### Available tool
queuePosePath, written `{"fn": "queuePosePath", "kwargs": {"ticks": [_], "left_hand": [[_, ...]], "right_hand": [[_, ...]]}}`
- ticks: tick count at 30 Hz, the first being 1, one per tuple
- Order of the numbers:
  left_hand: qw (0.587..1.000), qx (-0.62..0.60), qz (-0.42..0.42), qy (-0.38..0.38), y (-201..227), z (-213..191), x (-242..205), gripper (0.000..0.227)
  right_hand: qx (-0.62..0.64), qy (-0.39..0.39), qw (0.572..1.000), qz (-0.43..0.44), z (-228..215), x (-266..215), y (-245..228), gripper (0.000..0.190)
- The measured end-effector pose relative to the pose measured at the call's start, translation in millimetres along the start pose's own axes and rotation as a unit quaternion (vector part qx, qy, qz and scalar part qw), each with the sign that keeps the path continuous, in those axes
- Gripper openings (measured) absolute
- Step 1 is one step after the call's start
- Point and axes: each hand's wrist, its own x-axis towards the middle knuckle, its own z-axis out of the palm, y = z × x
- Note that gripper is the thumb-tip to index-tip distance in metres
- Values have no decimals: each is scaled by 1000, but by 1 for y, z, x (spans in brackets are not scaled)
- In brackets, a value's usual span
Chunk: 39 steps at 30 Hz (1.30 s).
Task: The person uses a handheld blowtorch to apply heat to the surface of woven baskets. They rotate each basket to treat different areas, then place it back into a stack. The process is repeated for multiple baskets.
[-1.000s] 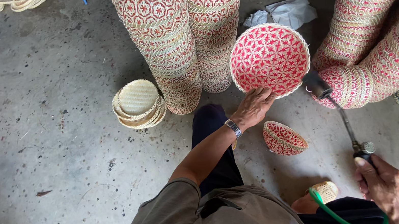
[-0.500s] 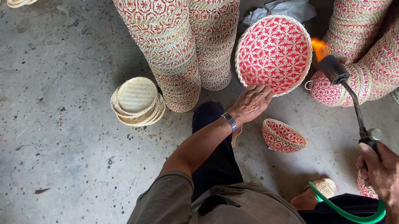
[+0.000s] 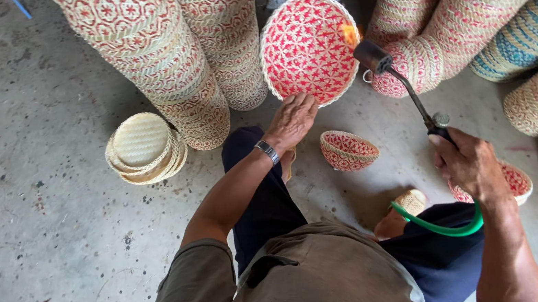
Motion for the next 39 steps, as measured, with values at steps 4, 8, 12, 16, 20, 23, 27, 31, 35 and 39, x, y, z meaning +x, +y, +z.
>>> {"fn": "queuePosePath", "kwargs": {"ticks": [4, 8, 12, 16, 20, 23, 27, 31, 35, 39], "left_hand": [[1000, -18, 3, 5, 1, -5, -1, 41], [999, -31, 16, -23, 6, -7, -6, 35], [999, -37, 26, -22, 19, -10, -7, 35], [1000, -19, 22, 8, 22, -16, -7, 37], [999, -28, 10, -36, 3, -18, -12, 33], [999, -38, 12, -28, 0, -15, -12, 34], [999, -36, 28, -13, 21, -5, -5, 26], [999, -3, 39, 21, 47, 1, 0, 21], [992, -120, 21, 27, 56, -10, -2, 22], [962, -257, -38, 78, 80, -29, 4, 25]], "right_hand": [[-22, 9, 1000, -15, -1, 2, -6, 38], [13, 14, 1000, -18, -3, 12, -13, 37], [9, 26, 997, -73, 6, 29, -26, 36], [9, 29, 996, -84, 6, 26, -26, 40], [39, -24, 997, 64, 0, 1, -14, 45], [34, -29, 996, 74, 5, -8, -13, 45], [68, 9, 998, -9, 11, 6, -30, 40], [81, 3, 992, -97, 28, 22, -42, 28], [136, 30, 988, -68, 38, 21, -27, 34], [261, 121, 958, -19, 62, 27, -7, 37]]}}
